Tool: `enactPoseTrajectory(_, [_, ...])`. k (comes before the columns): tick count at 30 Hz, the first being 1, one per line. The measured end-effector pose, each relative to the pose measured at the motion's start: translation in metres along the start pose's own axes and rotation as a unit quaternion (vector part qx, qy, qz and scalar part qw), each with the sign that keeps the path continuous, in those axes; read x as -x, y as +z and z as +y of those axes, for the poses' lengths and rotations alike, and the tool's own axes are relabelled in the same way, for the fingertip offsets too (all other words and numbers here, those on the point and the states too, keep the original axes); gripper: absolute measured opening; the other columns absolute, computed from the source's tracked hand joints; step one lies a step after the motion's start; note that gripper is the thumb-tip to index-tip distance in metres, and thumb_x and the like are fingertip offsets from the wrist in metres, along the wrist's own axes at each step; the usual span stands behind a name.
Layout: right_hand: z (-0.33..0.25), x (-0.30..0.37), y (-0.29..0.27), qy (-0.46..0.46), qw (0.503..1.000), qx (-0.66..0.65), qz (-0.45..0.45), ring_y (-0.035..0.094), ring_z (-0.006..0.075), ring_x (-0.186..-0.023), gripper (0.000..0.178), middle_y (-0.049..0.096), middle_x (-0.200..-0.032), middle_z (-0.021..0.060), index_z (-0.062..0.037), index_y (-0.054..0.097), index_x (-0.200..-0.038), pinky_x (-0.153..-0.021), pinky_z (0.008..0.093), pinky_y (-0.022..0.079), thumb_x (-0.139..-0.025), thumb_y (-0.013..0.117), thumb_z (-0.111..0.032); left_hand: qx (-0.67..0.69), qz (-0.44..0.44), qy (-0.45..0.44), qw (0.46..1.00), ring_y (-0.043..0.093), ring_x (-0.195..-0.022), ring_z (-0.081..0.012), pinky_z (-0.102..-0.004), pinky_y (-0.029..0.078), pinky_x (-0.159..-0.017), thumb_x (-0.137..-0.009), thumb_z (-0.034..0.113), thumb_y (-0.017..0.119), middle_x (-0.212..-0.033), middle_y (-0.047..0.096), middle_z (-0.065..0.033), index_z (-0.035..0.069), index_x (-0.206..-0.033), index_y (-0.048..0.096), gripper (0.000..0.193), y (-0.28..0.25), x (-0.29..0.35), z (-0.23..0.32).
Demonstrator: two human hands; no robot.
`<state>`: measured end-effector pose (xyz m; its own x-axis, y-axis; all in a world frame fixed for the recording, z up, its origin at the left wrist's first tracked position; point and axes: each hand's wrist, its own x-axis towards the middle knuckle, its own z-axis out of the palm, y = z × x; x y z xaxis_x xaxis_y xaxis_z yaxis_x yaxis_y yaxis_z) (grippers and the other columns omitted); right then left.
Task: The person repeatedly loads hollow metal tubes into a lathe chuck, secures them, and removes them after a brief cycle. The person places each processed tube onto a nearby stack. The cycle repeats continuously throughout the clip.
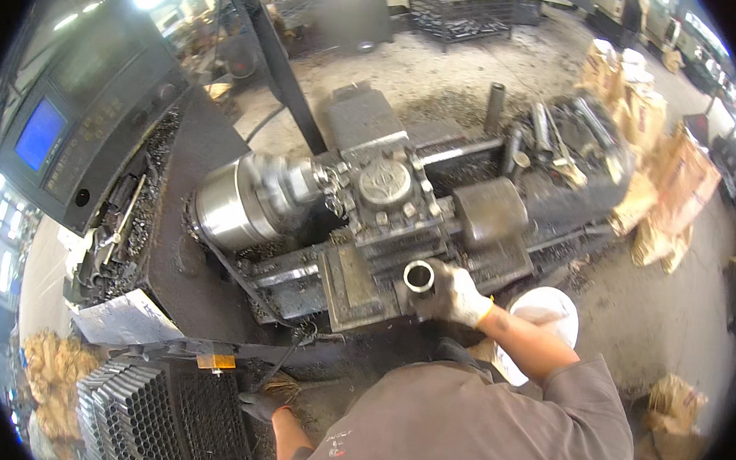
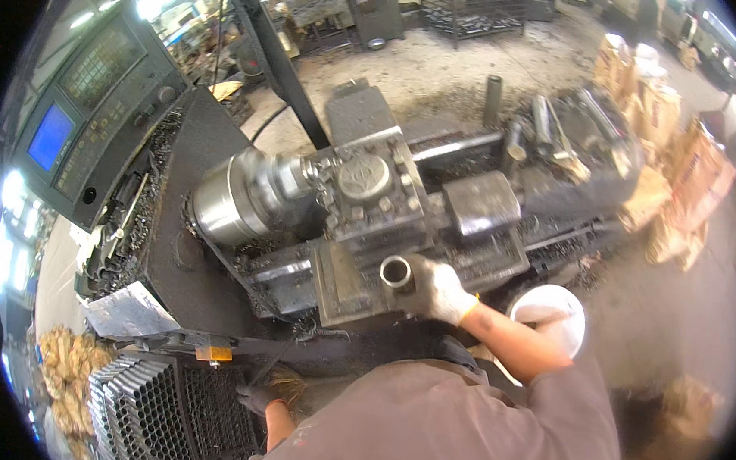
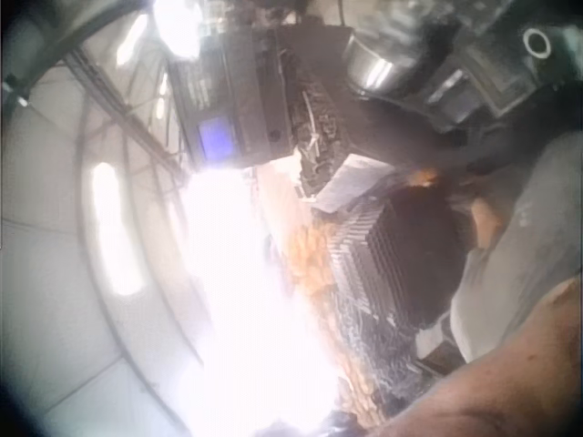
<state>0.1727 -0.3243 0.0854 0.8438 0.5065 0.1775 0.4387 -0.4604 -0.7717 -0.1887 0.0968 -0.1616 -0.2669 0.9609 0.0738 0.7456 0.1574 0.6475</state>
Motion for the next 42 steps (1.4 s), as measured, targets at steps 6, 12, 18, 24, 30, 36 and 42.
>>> enactPoseTrajectory(6, [0.018,-0.053,-0.085,-0.026,0.957,0.026,-0.286,0.077,0.0334,-0.088,0.033,0.079,-0.102,0.0155,-0.0085,0.077,-0.114,-0.079,0.0415,0.062,-0.088,0.081,-0.028,0.113,0.070,0.134,0.982,0.061,-0.126,-0.0443,-0.0509,0.050,-0.105,-0.113,0.049,0.046,-0.143,0.060,-0.0267,-0.001,-0.145,0.058,0.060,-0.043,-0.011,0.095])
enactPoseTrajectory(12, [0.005,-0.180,-0.153,-0.228,0.962,-0.088,-0.123,0.075,0.0170,-0.077,0.011,0.079,-0.089,0.0108,-0.0051,0.080,-0.098,-0.067,0.0331,0.060,-0.088,0.076,-0.005,-0.155,0.029,0.403,0.902,0.068,-0.094,-0.0435,-0.0545,0.054,-0.084,-0.108,0.049,0.054,-0.101,0.072,-0.0181,0.003,-0.124,0.064,0.049,-0.049,-0.068,0.054])
enactPoseTrajectory(18, [-0.045,-0.369,-0.030,-0.283,0.897,0.206,-0.271,0.077,0.0317,-0.096,0.103,0.077,-0.117,0.0211,-0.0089,0.038,-0.164,-0.082,0.0404,0.062,-0.079,0.089,-0.035,0.204,-0.246,0.117,0.940,0.066,-0.085,-0.0270,-0.0458,0.054,-0.073,-0.102,0.035,0.065,-0.094,0.069,-0.0056,0.011,-0.111,0.064,0.025,-0.028,-0.035,0.009])
enactPoseTrajectory(24, [-0.006,-0.417,0.075,-0.273,0.804,0.387,-0.360,0.077,0.0303,-0.090,0.041,0.079,-0.108,0.0175,-0.0098,0.067,-0.120,-0.078,0.0439,0.061,-0.085,0.074,-0.029,0.321,-0.262,-0.233,0.880,0.068,-0.095,-0.0260,-0.0444,0.056,-0.075,-0.104,0.028,0.059,-0.102,0.073,-0.0078,0.010,-0.114,0.068,0.022,0.006,0.121,-0.050])
enactPoseTrajectory(30, [0.044,-0.495,-0.044,-0.116,0.826,0.542,0.098,0.076,0.0326,-0.078,0.015,0.080,-0.091,0.0124,-0.0140,0.082,-0.087,-0.070,0.0445,0.061,-0.081,0.071,-0.023,-0.327,-0.532,0.116,0.773,0.069,-0.101,-0.0311,-0.0469,0.057,-0.083,-0.105,0.030,0.055,-0.105,0.075,-0.0111,0.008,-0.114,0.070,0.028,-0.005,0.166,-0.144])
enactPoseTrajectory(36, [0.023,-0.450,0.049,-0.371,0.830,0.127,-0.396,0.074,0.0270,-0.078,0.023,0.076,-0.081,0.0103,-0.0090,0.081,-0.105,-0.072,0.0399,0.060,-0.091,0.075,-0.026,-0.430,-0.553,0.223,0.678,0.071,-0.106,-0.0362,-0.0494,0.057,-0.090,-0.105,0.033,0.051,-0.108,0.077,-0.0145,0.006,-0.115,0.073,0.035,0.005,0.141,-0.182])
enactPoseTrajectory(42, [-0.020,-0.396,0.071,-0.215,0.809,0.363,-0.410,0.074,0.0256,-0.079,0.034,0.079,-0.088,0.0144,-0.0018,0.081,-0.095,-0.069,0.0443,0.056,-0.089,0.077,-0.035,-0.029,-0.442,0.312,0.840,0.070,-0.112,-0.0419,-0.0514,0.055,-0.094,-0.108,0.035,0.046,-0.117,0.077,-0.0181,0.004,-0.117,0.073,0.042,0.069,0.088,-0.120])
